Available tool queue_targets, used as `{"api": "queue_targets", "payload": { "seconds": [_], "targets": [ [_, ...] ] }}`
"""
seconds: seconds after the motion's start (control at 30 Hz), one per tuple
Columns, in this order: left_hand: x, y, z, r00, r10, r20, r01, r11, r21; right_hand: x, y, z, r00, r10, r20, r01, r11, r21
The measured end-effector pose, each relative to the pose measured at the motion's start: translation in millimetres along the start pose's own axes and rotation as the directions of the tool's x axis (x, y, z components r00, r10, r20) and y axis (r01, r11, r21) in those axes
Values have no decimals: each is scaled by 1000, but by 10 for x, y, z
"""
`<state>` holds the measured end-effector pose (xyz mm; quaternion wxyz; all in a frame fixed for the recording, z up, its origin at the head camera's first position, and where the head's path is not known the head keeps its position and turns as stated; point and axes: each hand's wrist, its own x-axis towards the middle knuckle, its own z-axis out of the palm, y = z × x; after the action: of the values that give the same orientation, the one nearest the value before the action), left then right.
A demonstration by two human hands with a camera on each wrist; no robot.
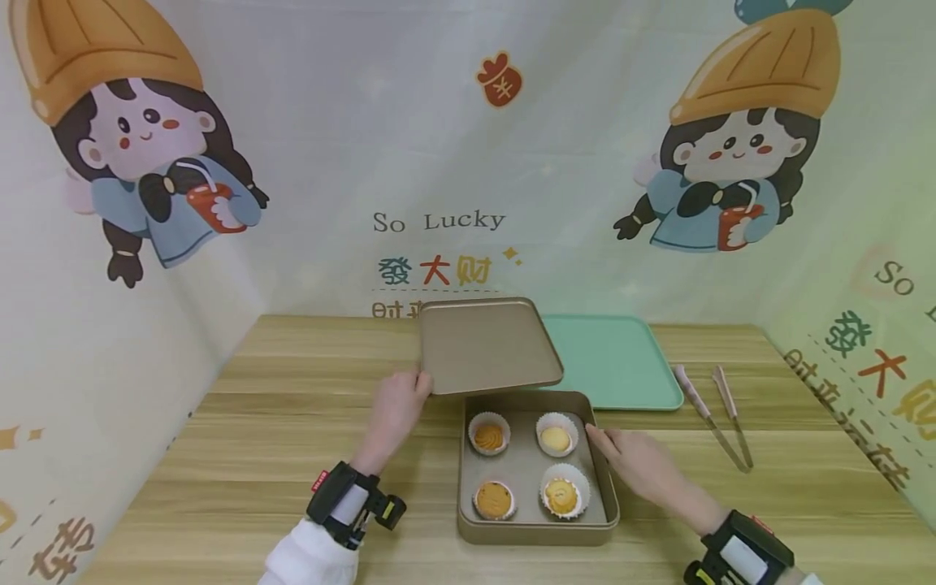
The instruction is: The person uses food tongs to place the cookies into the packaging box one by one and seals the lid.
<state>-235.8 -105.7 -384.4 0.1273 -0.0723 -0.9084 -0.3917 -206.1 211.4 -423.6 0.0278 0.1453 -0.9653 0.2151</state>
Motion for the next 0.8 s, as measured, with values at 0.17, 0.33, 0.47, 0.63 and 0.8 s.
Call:
{"api": "queue_targets", "payload": {
  "seconds": [0.17, 0.33, 0.47, 0.63, 0.8],
  "targets": [
    [-62, 82, 68, 999, 41, 0, -41, 999, 19, 159, 20, -145, 995, -6, -97, 28, 973, 230],
    [-77, 146, 125, 997, 77, 9, -78, 996, 48, 376, -1, -272, 1000, 2, -22, 11, 824, 566],
    [-89, 175, 166, 996, 81, 25, -81, 996, 34, 507, -21, -280, 992, 22, 128, -113, 637, 762],
    [-102, 160, 195, 993, 92, 68, -91, 996, -17, 552, -37, -258, 979, 26, 201, -191, 451, 872],
    [-41, 98, 159, 989, 55, 137, -35, 989, -146, 488, -62, -271, 988, 0, 158, -146, 384, 912]
  ]
}}
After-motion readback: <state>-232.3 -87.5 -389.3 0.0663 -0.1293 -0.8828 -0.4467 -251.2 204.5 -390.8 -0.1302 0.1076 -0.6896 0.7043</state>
